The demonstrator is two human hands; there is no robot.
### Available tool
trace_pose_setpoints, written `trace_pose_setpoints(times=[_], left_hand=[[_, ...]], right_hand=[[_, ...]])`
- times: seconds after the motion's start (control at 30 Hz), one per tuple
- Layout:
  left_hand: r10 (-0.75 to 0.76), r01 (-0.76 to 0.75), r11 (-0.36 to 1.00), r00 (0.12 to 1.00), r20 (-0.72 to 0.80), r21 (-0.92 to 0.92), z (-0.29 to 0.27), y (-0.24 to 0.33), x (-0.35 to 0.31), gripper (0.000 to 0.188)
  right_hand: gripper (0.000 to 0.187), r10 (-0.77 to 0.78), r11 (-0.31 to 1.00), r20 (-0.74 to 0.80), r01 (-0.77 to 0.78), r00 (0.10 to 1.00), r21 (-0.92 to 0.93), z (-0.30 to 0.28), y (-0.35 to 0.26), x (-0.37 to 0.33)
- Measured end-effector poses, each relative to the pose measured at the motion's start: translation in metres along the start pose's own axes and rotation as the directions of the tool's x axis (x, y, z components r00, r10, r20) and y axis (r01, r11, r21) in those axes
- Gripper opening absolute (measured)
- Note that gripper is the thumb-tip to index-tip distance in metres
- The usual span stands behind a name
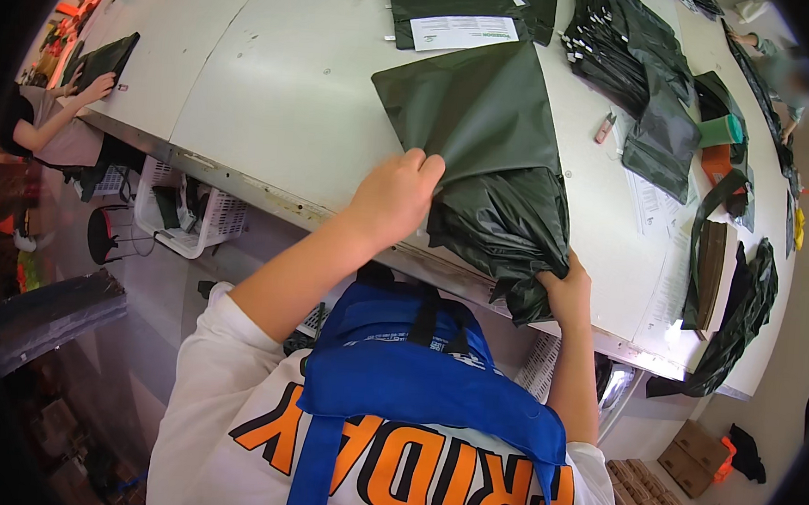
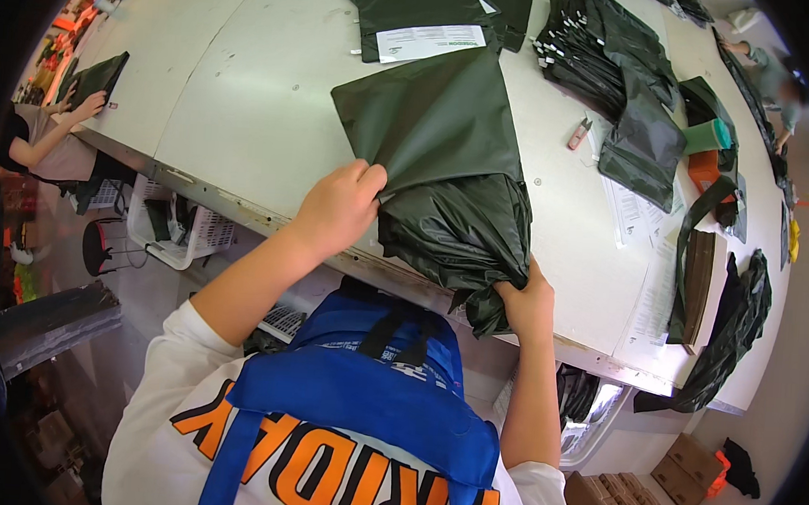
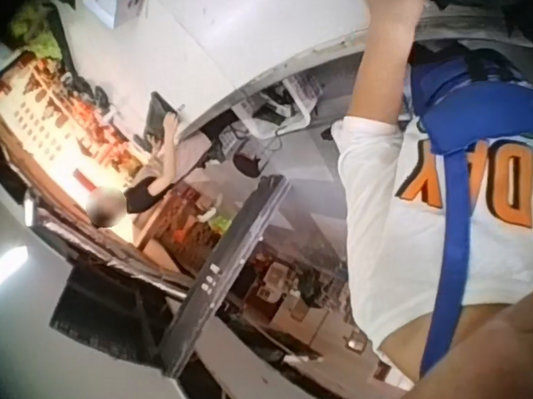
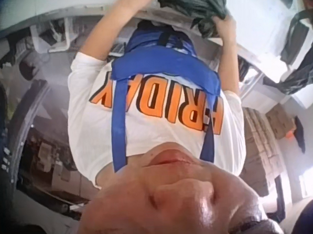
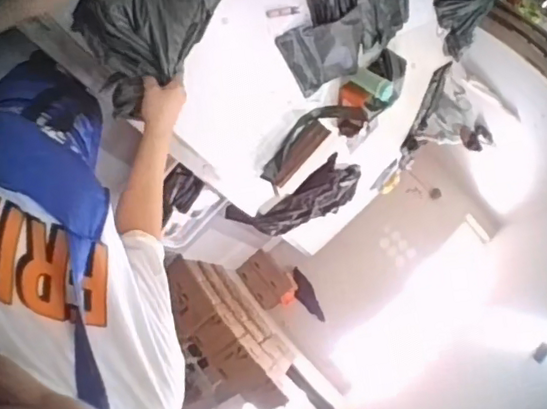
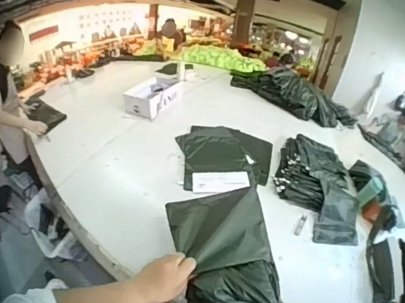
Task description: The person folds a large green tarp on a white table, aligns edges, and rolls it into a compact bundle. The person then places the folded tarp into a clear plastic packaging bag and sets it aside. The person repeats the process with a second tarp.
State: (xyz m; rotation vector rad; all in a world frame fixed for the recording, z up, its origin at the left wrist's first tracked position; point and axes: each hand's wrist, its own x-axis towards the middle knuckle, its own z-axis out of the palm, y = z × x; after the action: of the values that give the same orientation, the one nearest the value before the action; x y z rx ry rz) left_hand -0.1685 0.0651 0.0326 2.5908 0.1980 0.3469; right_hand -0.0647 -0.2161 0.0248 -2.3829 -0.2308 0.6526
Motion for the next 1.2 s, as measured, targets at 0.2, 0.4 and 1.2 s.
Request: trace_pose_setpoints(times=[0.2, 0.4, 1.2], left_hand=[[-0.105, 0.093, 0.971, 0.994, -0.043, -0.219, 0.02, 0.019, -0.016, 0.021], [-0.398, 0.68, 0.011, 0.676, 0.621, -0.733, 0.015, -0.041, -0.037, 0.041], [-0.112, 0.205, 0.885, 0.965, 0.238, -0.417, 0.092, -0.036, 0.042, 0.055]], right_hand=[[0.057, 0.016, 1.0, -0.02, -0.016, 1.0, -0.006, 0.0, 0.002, -0.002], [0.051, -0.12, 0.984, 0.193, 0.143, 0.974, -0.108, -0.023, -0.018, -0.025], [0.051, -0.103, 0.994, 0.347, 0.089, 0.932, 0.055, -0.037, 0.007, -0.062]])
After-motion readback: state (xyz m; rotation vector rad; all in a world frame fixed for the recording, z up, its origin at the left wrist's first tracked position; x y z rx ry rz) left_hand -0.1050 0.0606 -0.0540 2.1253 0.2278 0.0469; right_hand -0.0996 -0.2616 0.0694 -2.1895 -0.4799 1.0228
